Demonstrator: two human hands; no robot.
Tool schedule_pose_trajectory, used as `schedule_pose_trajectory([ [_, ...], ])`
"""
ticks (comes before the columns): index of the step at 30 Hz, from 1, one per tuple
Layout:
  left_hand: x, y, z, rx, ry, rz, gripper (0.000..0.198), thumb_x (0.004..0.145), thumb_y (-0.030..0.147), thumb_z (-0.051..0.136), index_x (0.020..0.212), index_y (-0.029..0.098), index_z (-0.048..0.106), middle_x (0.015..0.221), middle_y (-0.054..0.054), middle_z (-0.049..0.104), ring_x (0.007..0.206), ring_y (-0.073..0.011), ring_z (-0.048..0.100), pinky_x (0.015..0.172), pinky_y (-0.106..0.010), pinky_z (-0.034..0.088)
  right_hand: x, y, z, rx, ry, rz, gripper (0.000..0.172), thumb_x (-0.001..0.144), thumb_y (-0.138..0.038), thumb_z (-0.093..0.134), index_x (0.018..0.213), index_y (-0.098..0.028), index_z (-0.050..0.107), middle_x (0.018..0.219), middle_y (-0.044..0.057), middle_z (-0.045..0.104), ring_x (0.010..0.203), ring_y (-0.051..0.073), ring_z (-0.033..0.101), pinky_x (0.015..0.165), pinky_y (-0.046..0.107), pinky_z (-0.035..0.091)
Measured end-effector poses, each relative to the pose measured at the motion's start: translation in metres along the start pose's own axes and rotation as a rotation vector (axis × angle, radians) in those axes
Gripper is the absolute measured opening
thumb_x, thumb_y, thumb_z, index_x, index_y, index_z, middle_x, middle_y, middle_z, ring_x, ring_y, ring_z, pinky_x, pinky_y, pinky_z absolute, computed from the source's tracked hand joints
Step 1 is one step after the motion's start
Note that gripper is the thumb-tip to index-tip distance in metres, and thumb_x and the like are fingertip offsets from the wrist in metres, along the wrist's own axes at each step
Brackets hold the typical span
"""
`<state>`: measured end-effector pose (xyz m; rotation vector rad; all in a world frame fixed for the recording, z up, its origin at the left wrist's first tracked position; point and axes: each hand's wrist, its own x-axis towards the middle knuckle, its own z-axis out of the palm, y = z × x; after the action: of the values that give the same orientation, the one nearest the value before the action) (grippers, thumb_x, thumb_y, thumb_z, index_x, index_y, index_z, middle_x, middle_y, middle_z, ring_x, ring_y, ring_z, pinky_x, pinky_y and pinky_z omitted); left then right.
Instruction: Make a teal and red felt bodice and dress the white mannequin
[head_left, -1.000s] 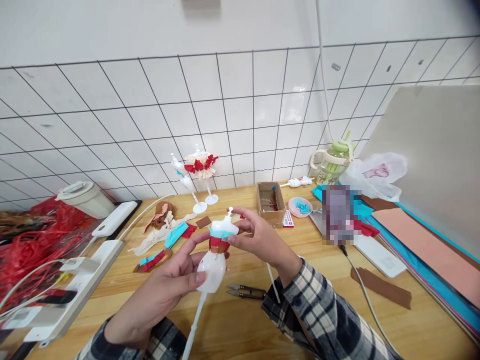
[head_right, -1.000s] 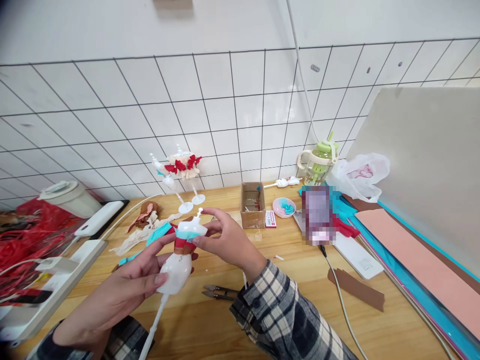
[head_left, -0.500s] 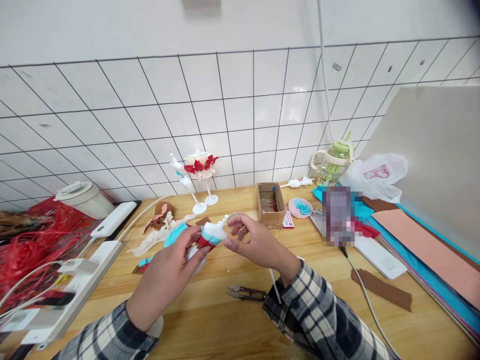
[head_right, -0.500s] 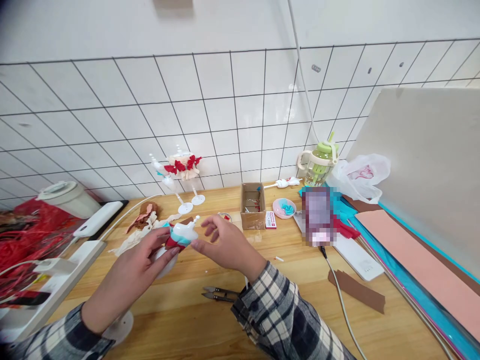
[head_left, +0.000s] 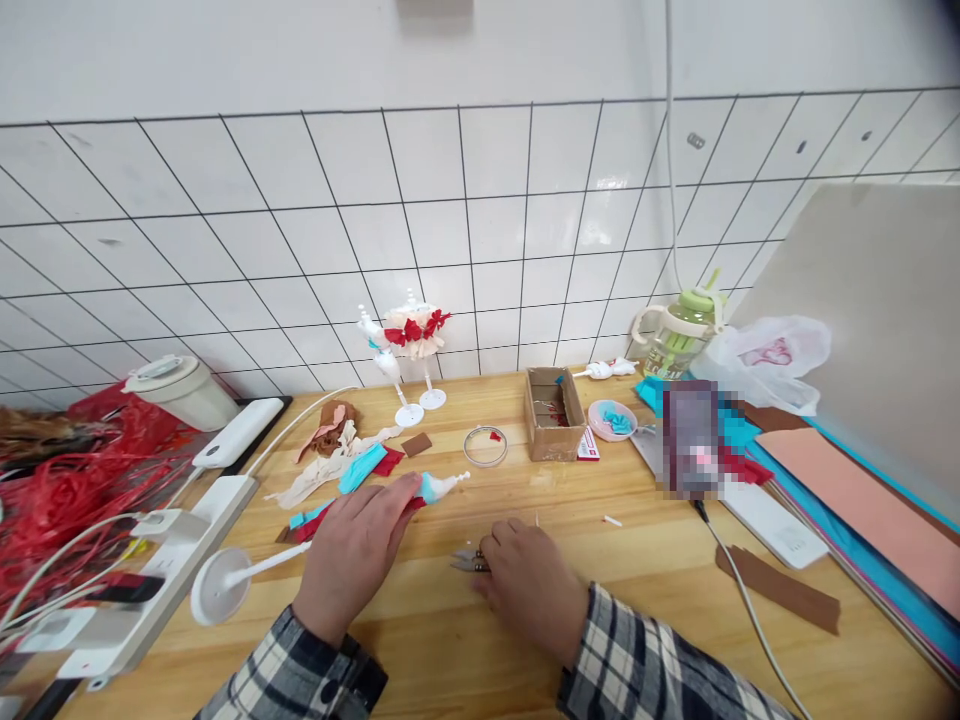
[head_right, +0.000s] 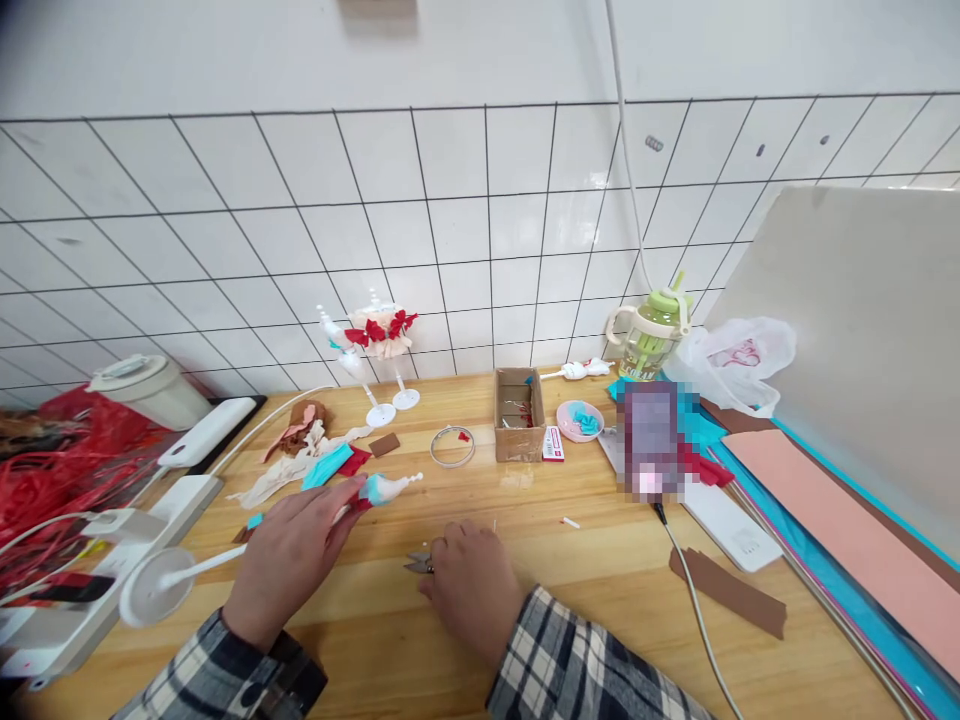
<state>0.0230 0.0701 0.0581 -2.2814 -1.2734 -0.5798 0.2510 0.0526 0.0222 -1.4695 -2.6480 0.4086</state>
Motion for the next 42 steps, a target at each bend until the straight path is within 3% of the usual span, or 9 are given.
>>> schedule_pose_trajectory([
  [6, -0.013, 0.013, 0.015, -0.055, -0.061, -0.137, 0.024, 0.092, 0.028, 0.051, 0.113, 0.020, 0.060, 0.112, -0.009, 0.071, 0.090, -0.0233, 0.066, 0.079, -0.036, 0.045, -0.006, 0.004, 0.018, 0.206, 0.094, 0.002, 0.004, 0.084, -0.015, 0.053, 0.086, -0.018, 0.055, 0.089, 0.007, 0.063, 0.085, 0.021, 0.058, 0.074, 0.031, 0.043],
  [11, -0.019, 0.025, 0.022, -0.097, -0.013, -0.161, 0.021, 0.091, 0.026, 0.053, 0.111, 0.019, 0.058, 0.112, -0.010, 0.070, 0.091, -0.0228, 0.066, 0.075, -0.034, 0.046, -0.003, 0.002, 0.017, 0.528, 0.278, 0.151, 0.010, 0.095, -0.028, 0.037, 0.092, -0.021, 0.042, 0.071, 0.000, 0.060, 0.062, 0.017, 0.057, 0.058, 0.027, 0.036],
  [16, -0.018, 0.038, 0.027, -0.137, -0.025, -0.154, 0.021, 0.091, 0.027, 0.054, 0.110, 0.019, 0.057, 0.113, -0.011, 0.070, 0.090, -0.0220, 0.067, 0.072, -0.033, 0.045, -0.003, -0.012, 0.019, 0.795, 0.451, 0.135, 0.016, 0.097, -0.033, 0.031, 0.104, -0.021, 0.038, 0.079, 0.002, 0.059, 0.067, 0.017, 0.057, 0.061, 0.028, 0.040],
  [21, -0.017, 0.043, 0.026, -0.151, -0.011, -0.148, 0.019, 0.091, 0.027, 0.054, 0.107, 0.019, 0.057, 0.113, -0.009, 0.070, 0.090, -0.0217, 0.067, 0.072, -0.032, 0.045, -0.002, -0.019, 0.025, 0.876, 0.435, 0.107, 0.017, 0.096, -0.030, 0.035, 0.109, -0.020, 0.038, 0.096, 0.007, 0.062, 0.082, 0.020, 0.061, 0.074, 0.032, 0.046],
  [25, -0.015, 0.046, 0.023, -0.155, -0.003, -0.153, 0.019, 0.090, 0.026, 0.054, 0.108, 0.019, 0.056, 0.112, -0.008, 0.070, 0.090, -0.0218, 0.067, 0.072, -0.032, 0.044, -0.001, -0.020, 0.027, 0.882, 0.403, 0.110, 0.018, 0.095, -0.031, 0.036, 0.110, -0.021, 0.037, 0.100, 0.009, 0.061, 0.084, 0.021, 0.061, 0.076, 0.035, 0.047],
  [36, -0.013, 0.048, 0.022, -0.133, -0.015, -0.213, 0.019, 0.091, 0.030, 0.053, 0.106, 0.019, 0.058, 0.110, -0.009, 0.071, 0.091, -0.0229, 0.067, 0.072, -0.032, 0.044, -0.006, -0.024, 0.032, 1.011, 0.367, 0.148, 0.016, 0.098, -0.036, 0.032, 0.105, -0.023, 0.037, 0.084, 0.002, 0.057, 0.067, 0.016, 0.057, 0.059, 0.029, 0.045],
  [42, -0.013, 0.051, 0.023, -0.150, -0.029, -0.208, 0.020, 0.090, 0.030, 0.054, 0.107, 0.019, 0.057, 0.110, -0.009, 0.071, 0.092, -0.0236, 0.066, 0.073, -0.033, 0.044, -0.004, -0.022, 0.032, 1.033, 0.348, 0.170, 0.018, 0.097, -0.038, 0.033, 0.107, -0.023, 0.039, 0.091, 0.004, 0.059, 0.070, 0.017, 0.057, 0.057, 0.028, 0.045],
])
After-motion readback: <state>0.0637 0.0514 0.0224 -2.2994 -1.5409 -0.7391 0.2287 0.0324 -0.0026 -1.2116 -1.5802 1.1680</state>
